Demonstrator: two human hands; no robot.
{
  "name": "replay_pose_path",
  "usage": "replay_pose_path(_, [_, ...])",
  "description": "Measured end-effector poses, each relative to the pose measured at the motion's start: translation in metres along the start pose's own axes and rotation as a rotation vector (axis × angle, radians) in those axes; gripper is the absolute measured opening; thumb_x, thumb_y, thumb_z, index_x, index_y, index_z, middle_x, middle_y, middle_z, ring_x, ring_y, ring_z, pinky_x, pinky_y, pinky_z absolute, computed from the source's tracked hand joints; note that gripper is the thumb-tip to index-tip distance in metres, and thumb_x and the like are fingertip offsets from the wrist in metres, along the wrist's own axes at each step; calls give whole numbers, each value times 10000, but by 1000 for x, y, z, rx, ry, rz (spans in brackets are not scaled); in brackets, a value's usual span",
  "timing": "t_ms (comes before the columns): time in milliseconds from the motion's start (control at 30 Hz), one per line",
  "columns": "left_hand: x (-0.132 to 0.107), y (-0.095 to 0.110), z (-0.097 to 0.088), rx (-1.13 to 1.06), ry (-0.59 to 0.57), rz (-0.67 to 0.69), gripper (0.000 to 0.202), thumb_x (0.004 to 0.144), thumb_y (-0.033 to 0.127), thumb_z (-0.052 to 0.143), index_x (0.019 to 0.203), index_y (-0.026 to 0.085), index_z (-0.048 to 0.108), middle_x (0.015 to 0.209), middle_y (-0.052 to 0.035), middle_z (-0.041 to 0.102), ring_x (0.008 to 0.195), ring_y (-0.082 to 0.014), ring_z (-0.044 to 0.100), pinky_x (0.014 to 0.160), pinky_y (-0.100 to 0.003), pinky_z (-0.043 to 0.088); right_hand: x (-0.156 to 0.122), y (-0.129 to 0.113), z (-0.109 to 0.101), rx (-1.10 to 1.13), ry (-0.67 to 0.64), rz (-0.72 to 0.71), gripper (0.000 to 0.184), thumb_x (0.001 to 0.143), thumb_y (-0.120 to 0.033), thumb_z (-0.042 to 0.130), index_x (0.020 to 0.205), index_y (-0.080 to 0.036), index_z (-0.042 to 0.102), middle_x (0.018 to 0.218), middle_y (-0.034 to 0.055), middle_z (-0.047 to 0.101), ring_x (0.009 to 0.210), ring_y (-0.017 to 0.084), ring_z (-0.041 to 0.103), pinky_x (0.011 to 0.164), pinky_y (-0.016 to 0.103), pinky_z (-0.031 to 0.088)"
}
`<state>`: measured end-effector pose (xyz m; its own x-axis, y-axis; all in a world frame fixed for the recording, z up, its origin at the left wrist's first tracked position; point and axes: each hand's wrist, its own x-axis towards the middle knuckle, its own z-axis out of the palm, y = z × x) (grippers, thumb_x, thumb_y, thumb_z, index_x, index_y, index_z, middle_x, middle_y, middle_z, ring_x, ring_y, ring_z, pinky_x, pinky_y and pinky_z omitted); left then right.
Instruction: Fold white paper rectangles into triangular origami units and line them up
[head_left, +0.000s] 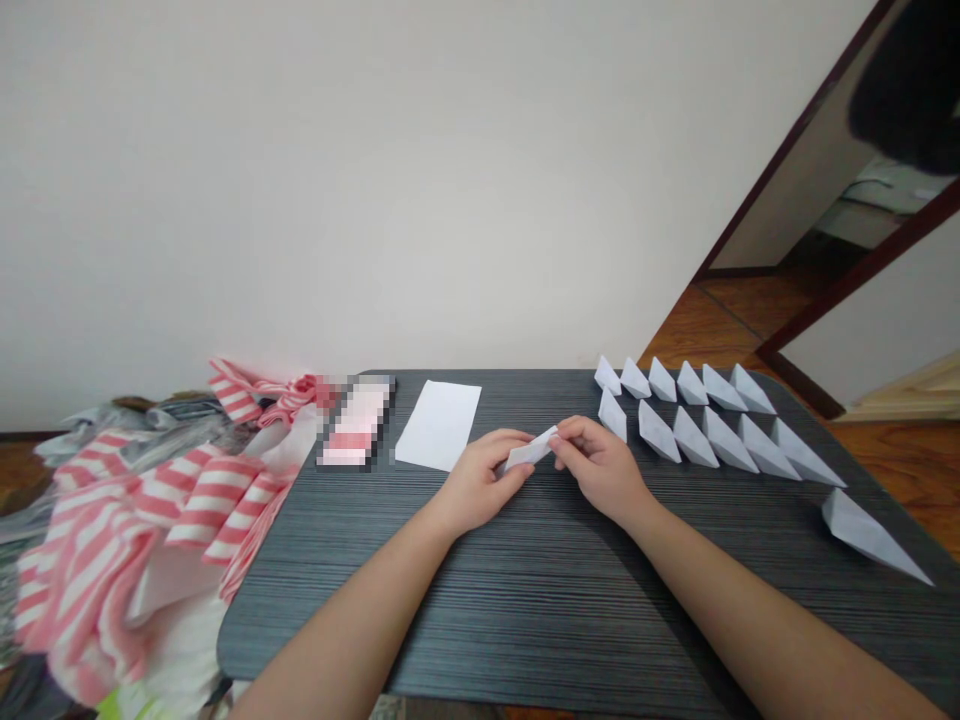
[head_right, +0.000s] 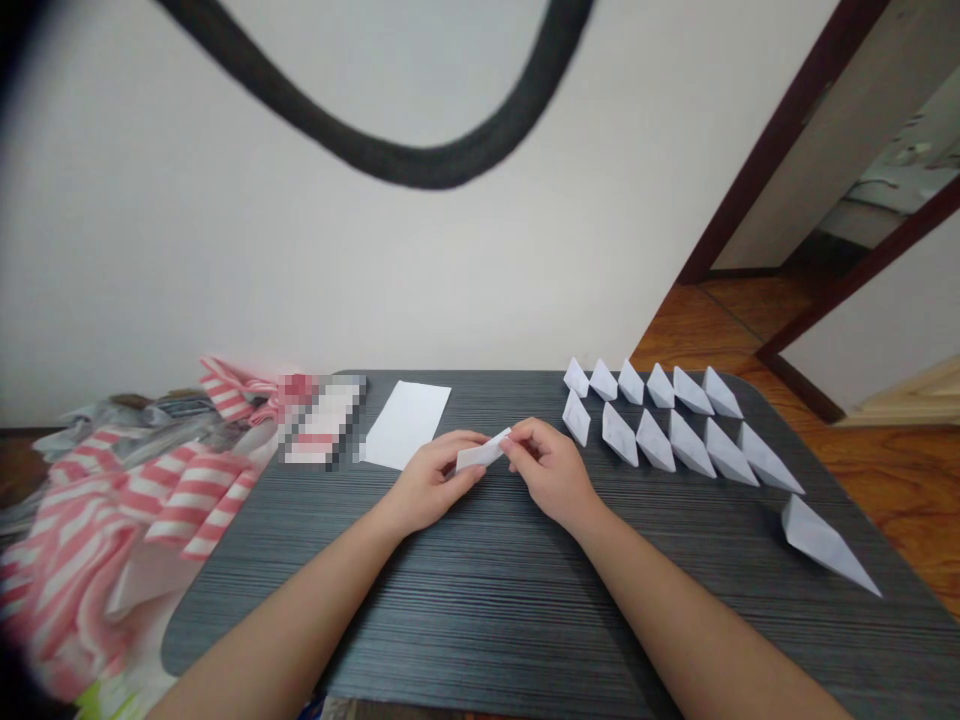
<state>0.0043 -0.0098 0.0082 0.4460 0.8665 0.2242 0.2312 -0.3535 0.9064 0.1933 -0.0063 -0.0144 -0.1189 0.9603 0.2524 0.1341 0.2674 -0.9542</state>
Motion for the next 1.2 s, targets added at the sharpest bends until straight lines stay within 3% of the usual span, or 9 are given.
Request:
replay_pose_path(67, [1,0,0,52,1,12,186,819,257,538,930,179,665,1038,-83,627,979,-204,561,888,-328,417,-1,-3,0,-37,-40,-18,142,831,-325,569,778,-194,564,803,21,586,580,116,542,584,269,454])
replay_pose_path(267, [0,0,1,26,16,-98,207,832,282,504,883,169,671,985,-68,644,828,-170,588,743,-270,448,-1,-7,-2,-110,-91,29,185,875,-335,500,794,-194,587,584,-16,546,536,126,514,524,249,413])
replay_pose_path(400, [-2,-2,1,-29,-5,-224,266,833,309,499,1008,163,636,725,-27,628,594,-117,544,576,-227,421,-1,-3,-1,-111,-69,43,176,883,-335,487,837,-194,581,539,-28,537,503,124,505,522,255,415])
replay_pose_path(467, [-1,-6,1,-77,-13,-297,305,834,335,493,1058,163,607,611,5,577,501,-98,493,495,-205,380,-1,-1,-1,-103,-42,16,149,879,-321,496,899,-200,580,579,-20,560,531,132,536,548,268,441])
replay_pose_path(533, [-1,-10,1,-133,-5,-336,319,831,360,493,1051,154,596,585,12,559,459,-87,463,451,-193,350,-2,-2,-1,-114,5,-48,145,863,-305,519,950,-210,586,760,27,627,604,145,578,579,291,474])
replay_pose_path(600, [0,-12,0,-179,13,-351,331,824,380,498,1033,139,587,578,8,559,439,-81,450,428,-186,332,-2,-3,-2,-186,22,-126,151,847,-291,540,953,-225,624,1007,74,625,694,163,604,610,318,499])
replay_pose_path(667, [1,-12,0,-208,23,-351,334,816,390,508,1005,127,586,577,2,565,433,-77,449,422,-182,324,-1,-5,-3,-285,-10,-197,163,841,-275,546,940,-244,672,1127,77,591,775,184,611,663,345,512])
replay_pose_path(1067, [0,-7,-1,-222,54,-292,324,812,363,529,1021,132,618,609,4,565,416,-62,440,421,-191,336,0,-6,-5,-360,-79,-300,300,865,-218,514,1126,-289,642,1154,60,593,986,217,590,884,404,479])
replay_pose_path(1200, [0,-9,-3,-180,28,-261,261,824,343,517,849,123,657,850,-58,624,435,-40,450,445,-205,371,1,-6,-5,-369,-96,-304,282,862,-210,516,1101,-278,650,1130,61,602,1021,225,570,869,402,483])
